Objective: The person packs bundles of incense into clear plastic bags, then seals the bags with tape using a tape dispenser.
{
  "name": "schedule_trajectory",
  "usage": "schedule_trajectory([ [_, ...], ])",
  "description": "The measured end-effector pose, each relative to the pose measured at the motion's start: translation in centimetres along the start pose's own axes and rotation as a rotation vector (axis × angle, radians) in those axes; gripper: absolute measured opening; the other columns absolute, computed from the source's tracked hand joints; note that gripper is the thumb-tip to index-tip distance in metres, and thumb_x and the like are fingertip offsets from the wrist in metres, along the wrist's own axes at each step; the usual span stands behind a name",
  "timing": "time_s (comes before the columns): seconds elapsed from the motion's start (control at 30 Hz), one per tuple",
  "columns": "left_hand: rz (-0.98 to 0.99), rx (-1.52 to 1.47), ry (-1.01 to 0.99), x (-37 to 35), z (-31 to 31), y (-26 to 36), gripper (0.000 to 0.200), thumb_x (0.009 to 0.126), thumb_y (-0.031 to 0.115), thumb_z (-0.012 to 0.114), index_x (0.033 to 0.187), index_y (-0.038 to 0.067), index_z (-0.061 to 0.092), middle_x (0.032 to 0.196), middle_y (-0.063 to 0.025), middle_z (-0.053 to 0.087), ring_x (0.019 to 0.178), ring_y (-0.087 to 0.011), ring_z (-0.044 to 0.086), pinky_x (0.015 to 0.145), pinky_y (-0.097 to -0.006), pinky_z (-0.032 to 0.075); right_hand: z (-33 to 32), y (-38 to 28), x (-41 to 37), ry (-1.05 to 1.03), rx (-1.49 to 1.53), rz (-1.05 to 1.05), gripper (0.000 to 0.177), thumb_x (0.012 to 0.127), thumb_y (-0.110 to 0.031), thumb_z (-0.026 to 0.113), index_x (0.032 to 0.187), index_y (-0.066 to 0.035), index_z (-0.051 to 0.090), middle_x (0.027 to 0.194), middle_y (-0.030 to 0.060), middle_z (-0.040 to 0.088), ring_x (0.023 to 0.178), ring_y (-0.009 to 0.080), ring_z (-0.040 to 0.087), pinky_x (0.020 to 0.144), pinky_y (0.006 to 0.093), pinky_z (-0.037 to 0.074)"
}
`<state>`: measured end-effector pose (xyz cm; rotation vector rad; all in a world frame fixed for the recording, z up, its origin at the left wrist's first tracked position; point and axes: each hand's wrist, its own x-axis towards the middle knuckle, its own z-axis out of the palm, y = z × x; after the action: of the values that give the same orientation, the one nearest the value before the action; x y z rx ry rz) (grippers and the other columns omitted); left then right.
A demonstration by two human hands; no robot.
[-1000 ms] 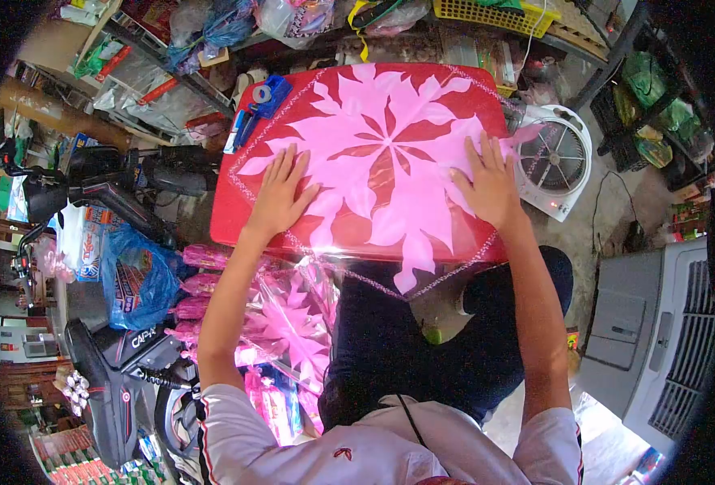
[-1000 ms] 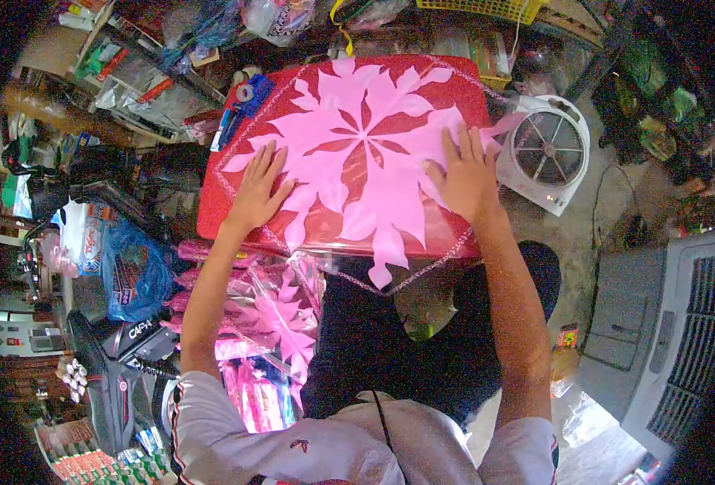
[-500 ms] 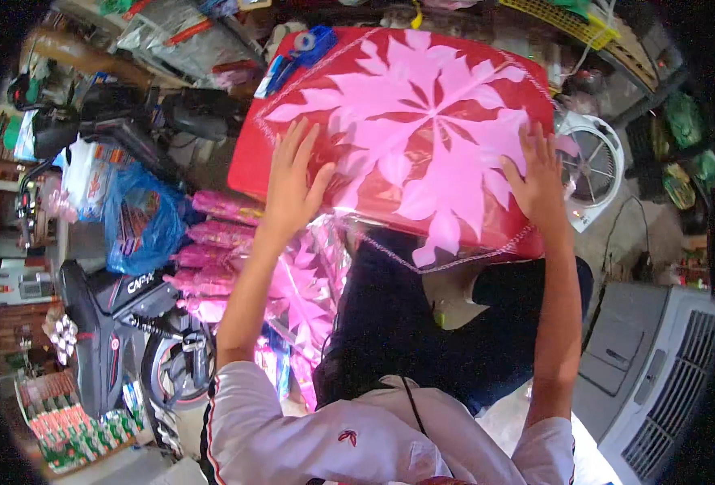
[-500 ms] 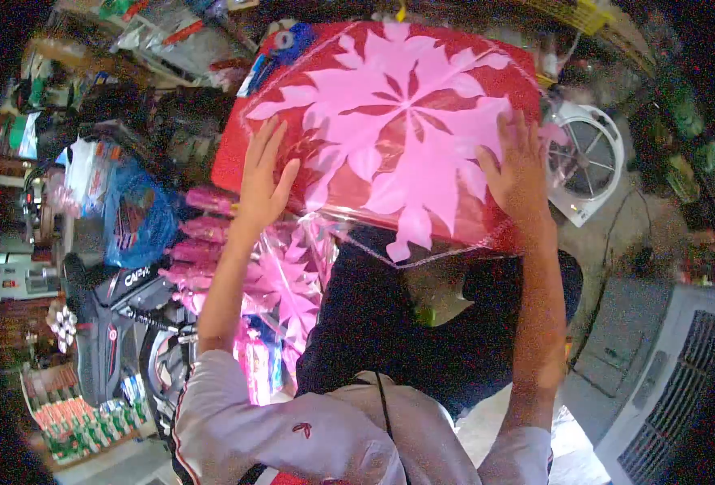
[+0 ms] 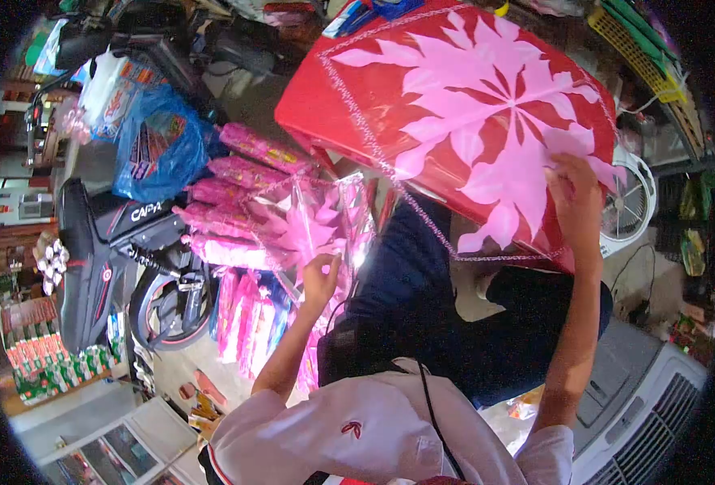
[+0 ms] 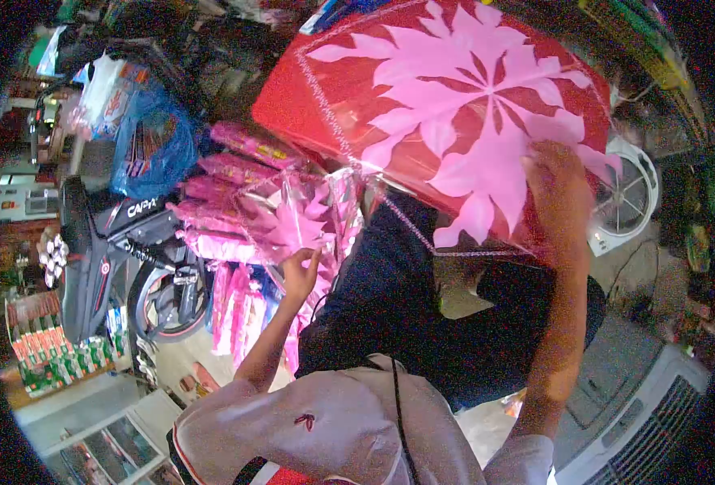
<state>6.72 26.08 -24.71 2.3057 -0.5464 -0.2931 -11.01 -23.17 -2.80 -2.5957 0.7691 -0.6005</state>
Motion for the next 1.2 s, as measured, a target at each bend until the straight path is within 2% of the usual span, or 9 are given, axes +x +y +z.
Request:
schedule_trajectory([
  [0.1,-0.241,-0.235,-0.074,0.9,3.5,-4.2,0.029,0.098,0.025,0.071,0.11,-0.002,0.074,0.093,-0.0195,0.077,0.084,-0.0309,0.075,0.077,-0.0422,0.057,0.4,0.1,0.2,-0.013,-0.028,-0.095,0.02,0.097,-0.008,0.069,0.113,0.002,0.071,0.126,0.016,0.071,0.117,0.0327,0.068,0.1,0.0382,0.051],
  [0.23,-0.074,0.03,-0.083,6.9,8.7,-4.8,0.035,0.094,0.034,0.07,0.105,0.002,0.075,0.096,-0.0249,0.075,0.089,-0.0384,0.075,0.078,-0.0465,0.057,0.6,-0.8,0.3,0.009,-0.025,-0.074,0.023,0.099,-0.009,0.066,0.118,0.001,0.07,0.128,0.0155,0.07,0.12,0.0317,0.067,0.104,0.0381,0.05],
  [0.3,-0.039,0.011,-0.184,10.3,11.7,-4.4,0.03,0.093,0.031,0.073,0.107,0.004,0.077,0.096,-0.0205,0.076,0.089,-0.0353,0.076,0.079,-0.0444,0.058,0.7,0.2,0.2,0.002,-0.07,-0.118,0.023,0.099,-0.009,0.065,0.119,0.001,0.071,0.129,0.0152,0.07,0.121,0.0311,0.067,0.105,0.0382,0.05],
  [0.37,-0.06,0.114,-0.244,13.4,16.4,-6.7,0.033,0.093,0.035,0.073,0.099,0.004,0.077,0.096,-0.022,0.076,0.09,-0.0372,0.076,0.078,-0.0452,0.058,0.5,-0.3,0.3,-0.017,-0.058,-0.08,0.024,0.098,-0.008,0.065,0.12,0.001,0.07,0.129,0.0156,0.07,0.121,0.0316,0.066,0.106,0.0389,0.049],
  [0.43,-0.149,0.222,-0.303,15.3,18.2,-4.7,0.033,0.093,0.037,0.072,0.1,0.005,0.078,0.096,-0.021,0.077,0.091,-0.0367,0.076,0.079,-0.046,0.058,0.1,-0.7,0.5,-0.033,-0.036,-0.053,0.025,0.098,-0.007,0.066,0.121,0.001,0.07,0.129,0.0156,0.07,0.122,0.032,0.066,0.107,0.0394,0.048],
  [0.53,-0.254,0.329,-0.545,17.7,21.1,-4.6,0.042,0.102,0.049,0.05,0.126,0.02,0.07,0.12,-0.0206,0.073,0.104,-0.0414,0.073,0.09,-0.0556,0.056,-0.6,-0.6,1.0,-0.052,0.015,-0.019,0.026,0.097,-0.006,0.066,0.121,0.0,0.071,0.13,0.015,0.069,0.124,0.0317,0.064,0.108,0.0399,0.047],
  [0.6,-0.149,0.455,-0.51,18.0,24.0,-7.9,0.051,0.107,0.052,0.038,0.14,0.027,0.065,0.137,-0.0203,0.067,0.117,-0.0447,0.069,0.098,-0.0624,0.053,-1.0,-1.3,1.2,-0.041,0.076,0.006,0.026,0.097,-0.006,0.066,0.121,0.0,0.071,0.131,0.0143,0.069,0.126,0.0308,0.063,0.11,0.0403,0.045],
  [0.73,-0.253,0.606,-0.663,19.0,25.6,-7.2,0.046,0.103,0.044,0.045,0.136,0.02,0.067,0.133,-0.0204,0.067,0.115,-0.0429,0.068,0.096,-0.0591,0.052,-1.2,-1.3,2.0,-0.039,0.054,0.009,0.027,0.095,-0.013,0.068,0.119,-0.005,0.075,0.131,0.0136,0.07,0.125,0.0324,0.063,0.111,0.0436,0.047],
  [1.2,-0.266,0.44,-0.496,17.8,22.5,-7.9,0.035,0.094,0.026,0.058,0.123,0.01,0.067,0.118,-0.0183,0.064,0.103,-0.0381,0.064,0.089,-0.0517,0.051,-1.9,-1.1,3.4,-0.053,-0.068,0.041,0.022,0.095,-0.007,0.068,0.116,-0.004,0.074,0.131,0.0139,0.07,0.125,0.0314,0.064,0.112,0.0447,0.046],
])
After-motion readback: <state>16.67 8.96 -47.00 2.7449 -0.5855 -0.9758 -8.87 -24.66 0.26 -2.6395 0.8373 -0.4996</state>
